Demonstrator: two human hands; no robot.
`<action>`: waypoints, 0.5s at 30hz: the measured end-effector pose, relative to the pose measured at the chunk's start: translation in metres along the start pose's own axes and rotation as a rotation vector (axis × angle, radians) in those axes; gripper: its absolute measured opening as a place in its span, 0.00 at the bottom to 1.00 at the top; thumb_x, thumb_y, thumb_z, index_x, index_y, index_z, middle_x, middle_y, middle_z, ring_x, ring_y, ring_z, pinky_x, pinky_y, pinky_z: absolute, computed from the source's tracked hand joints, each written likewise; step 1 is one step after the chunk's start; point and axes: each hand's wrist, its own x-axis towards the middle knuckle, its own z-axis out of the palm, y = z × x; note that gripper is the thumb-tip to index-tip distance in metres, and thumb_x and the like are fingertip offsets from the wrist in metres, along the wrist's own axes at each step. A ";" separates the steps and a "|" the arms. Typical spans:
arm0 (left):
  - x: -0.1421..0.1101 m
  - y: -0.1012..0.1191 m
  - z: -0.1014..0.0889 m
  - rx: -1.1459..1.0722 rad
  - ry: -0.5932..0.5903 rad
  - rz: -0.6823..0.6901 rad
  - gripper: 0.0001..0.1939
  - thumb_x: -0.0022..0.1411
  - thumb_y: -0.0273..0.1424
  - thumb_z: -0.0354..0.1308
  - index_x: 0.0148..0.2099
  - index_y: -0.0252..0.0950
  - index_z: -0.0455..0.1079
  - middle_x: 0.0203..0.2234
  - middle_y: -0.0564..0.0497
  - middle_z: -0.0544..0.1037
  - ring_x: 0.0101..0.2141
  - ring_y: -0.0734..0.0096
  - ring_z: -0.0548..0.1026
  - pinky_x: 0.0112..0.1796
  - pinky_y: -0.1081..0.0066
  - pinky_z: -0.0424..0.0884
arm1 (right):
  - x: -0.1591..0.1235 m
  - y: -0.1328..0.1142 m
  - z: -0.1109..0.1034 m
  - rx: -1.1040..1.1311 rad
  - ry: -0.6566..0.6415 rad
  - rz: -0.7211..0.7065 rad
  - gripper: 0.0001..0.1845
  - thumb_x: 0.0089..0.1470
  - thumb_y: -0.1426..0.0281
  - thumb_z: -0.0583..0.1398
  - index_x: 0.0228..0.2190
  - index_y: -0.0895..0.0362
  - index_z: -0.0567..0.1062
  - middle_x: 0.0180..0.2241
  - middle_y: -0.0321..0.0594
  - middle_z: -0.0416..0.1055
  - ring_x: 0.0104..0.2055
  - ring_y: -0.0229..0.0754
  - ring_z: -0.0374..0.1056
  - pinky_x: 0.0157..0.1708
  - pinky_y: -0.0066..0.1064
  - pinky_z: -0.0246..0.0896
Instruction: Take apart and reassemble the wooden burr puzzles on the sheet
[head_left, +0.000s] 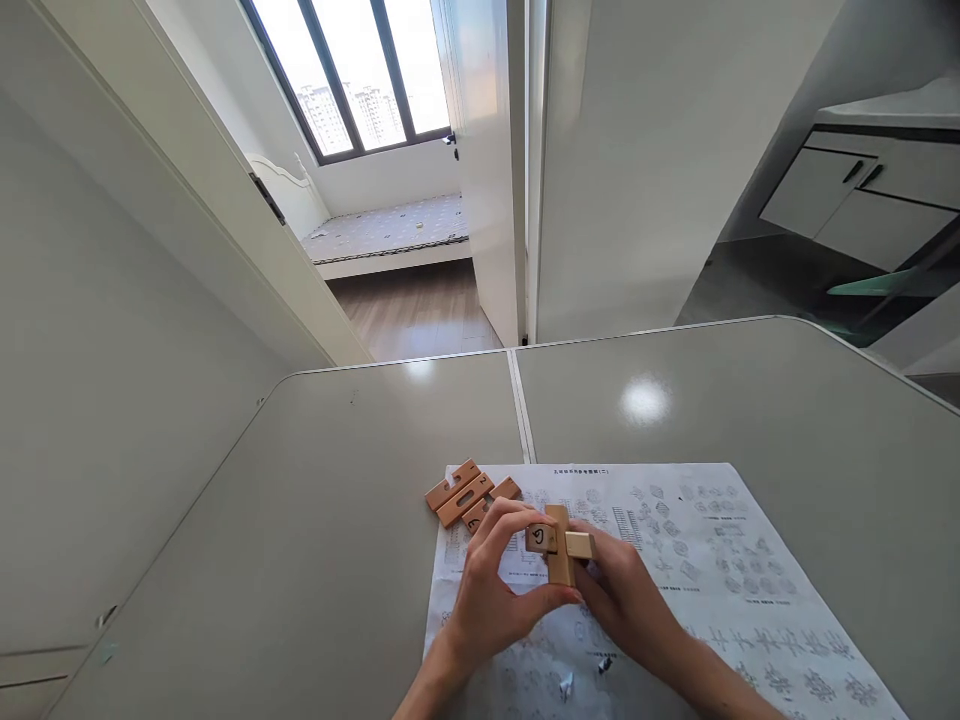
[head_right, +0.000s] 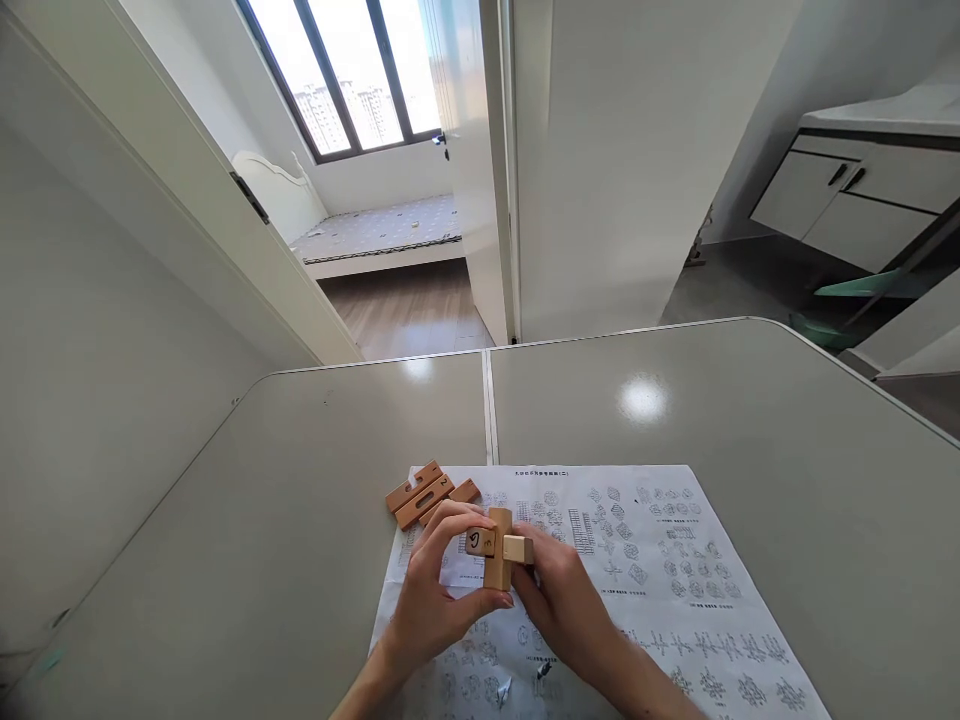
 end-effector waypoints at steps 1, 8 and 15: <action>0.000 0.001 -0.002 -0.009 0.004 -0.005 0.32 0.54 0.47 0.76 0.57 0.43 0.71 0.46 0.46 0.78 0.48 0.54 0.78 0.49 0.58 0.76 | 0.000 -0.001 -0.001 0.000 -0.001 -0.015 0.08 0.71 0.69 0.53 0.39 0.53 0.72 0.35 0.40 0.75 0.33 0.44 0.71 0.32 0.30 0.67; 0.005 0.014 -0.009 -0.122 -0.183 0.031 0.48 0.49 0.46 0.79 0.68 0.48 0.65 0.58 0.43 0.78 0.58 0.48 0.76 0.59 0.52 0.72 | 0.001 -0.009 -0.009 -0.025 -0.050 -0.159 0.06 0.70 0.70 0.55 0.46 0.51 0.72 0.38 0.40 0.76 0.35 0.44 0.74 0.33 0.31 0.68; 0.012 0.021 -0.010 -0.175 -0.215 0.110 0.42 0.47 0.43 0.80 0.63 0.45 0.72 0.51 0.43 0.84 0.56 0.46 0.78 0.56 0.53 0.77 | 0.011 -0.027 -0.026 0.074 -0.239 -0.110 0.12 0.67 0.74 0.55 0.48 0.52 0.75 0.42 0.44 0.79 0.40 0.46 0.77 0.39 0.33 0.74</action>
